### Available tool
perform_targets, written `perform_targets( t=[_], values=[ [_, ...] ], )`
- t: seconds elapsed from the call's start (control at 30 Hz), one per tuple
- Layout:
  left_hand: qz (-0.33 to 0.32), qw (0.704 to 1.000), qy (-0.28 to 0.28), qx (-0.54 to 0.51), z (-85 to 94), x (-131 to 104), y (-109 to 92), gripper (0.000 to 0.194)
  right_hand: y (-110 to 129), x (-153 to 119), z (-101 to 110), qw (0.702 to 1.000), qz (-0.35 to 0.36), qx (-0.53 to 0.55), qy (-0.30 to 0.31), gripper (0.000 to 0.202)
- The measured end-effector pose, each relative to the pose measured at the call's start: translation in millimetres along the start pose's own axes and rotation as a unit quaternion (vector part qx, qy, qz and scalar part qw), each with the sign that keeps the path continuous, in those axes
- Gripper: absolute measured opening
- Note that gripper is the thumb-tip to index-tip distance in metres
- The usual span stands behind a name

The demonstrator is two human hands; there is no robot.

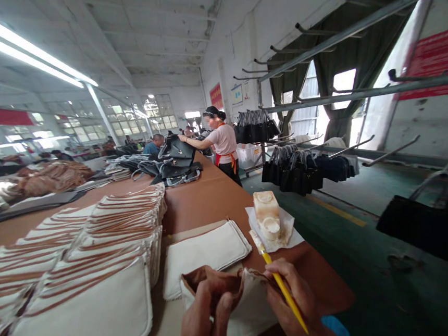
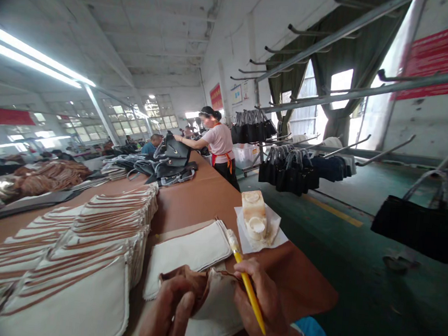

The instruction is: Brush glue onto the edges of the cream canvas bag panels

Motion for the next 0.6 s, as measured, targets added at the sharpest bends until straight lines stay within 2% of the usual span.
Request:
perform_targets(
  t=[0.1, 0.27, 0.37, 0.47, 0.53, 0.6],
  values=[
    [0.128, 0.992, 0.005, -0.016, -3.7, 14.8, -5.2, 0.037, 7.0, 4.0, 1.4, 1.000, 0.021, 0.008, 0.000, 0.030],
    [0.219, 0.967, 0.124, -0.046, -14.6, 35.2, -12.4, 0.036, 13.9, 8.5, 2.5, 0.998, 0.055, 0.022, 0.002, 0.028],
    [0.225, 0.965, 0.103, -0.082, -17.3, 34.1, -12.7, 0.037, 11.1, 7.9, 3.9, 0.999, 0.048, 0.015, -0.003, 0.026],
    [0.176, 0.983, 0.045, -0.028, -14.6, 27.1, -9.6, 0.033, 6.0, 6.3, 5.6, 0.999, 0.032, 0.011, 0.000, 0.028],
    [0.151, 0.988, 0.033, 0.020, -12.2, 23.2, -6.8, 0.032, 3.5, 5.4, 6.6, 1.000, 0.027, 0.012, 0.002, 0.029],
    [0.158, 0.987, 0.027, 0.019, -10.1, 22.7, -4.8, 0.033, 2.9, 4.6, 7.0, 1.000, 0.029, 0.012, 0.002, 0.029]
  ],
)
Point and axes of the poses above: each hand's wrist, its own x-axis towards the middle knuckle, its own z-axis out of the back of the hand, y = z × x, the point moved 2 cm from there along x, towards the middle knuckle, and after that the axes turned 8 degrees about -y, right-handed, at the moved point
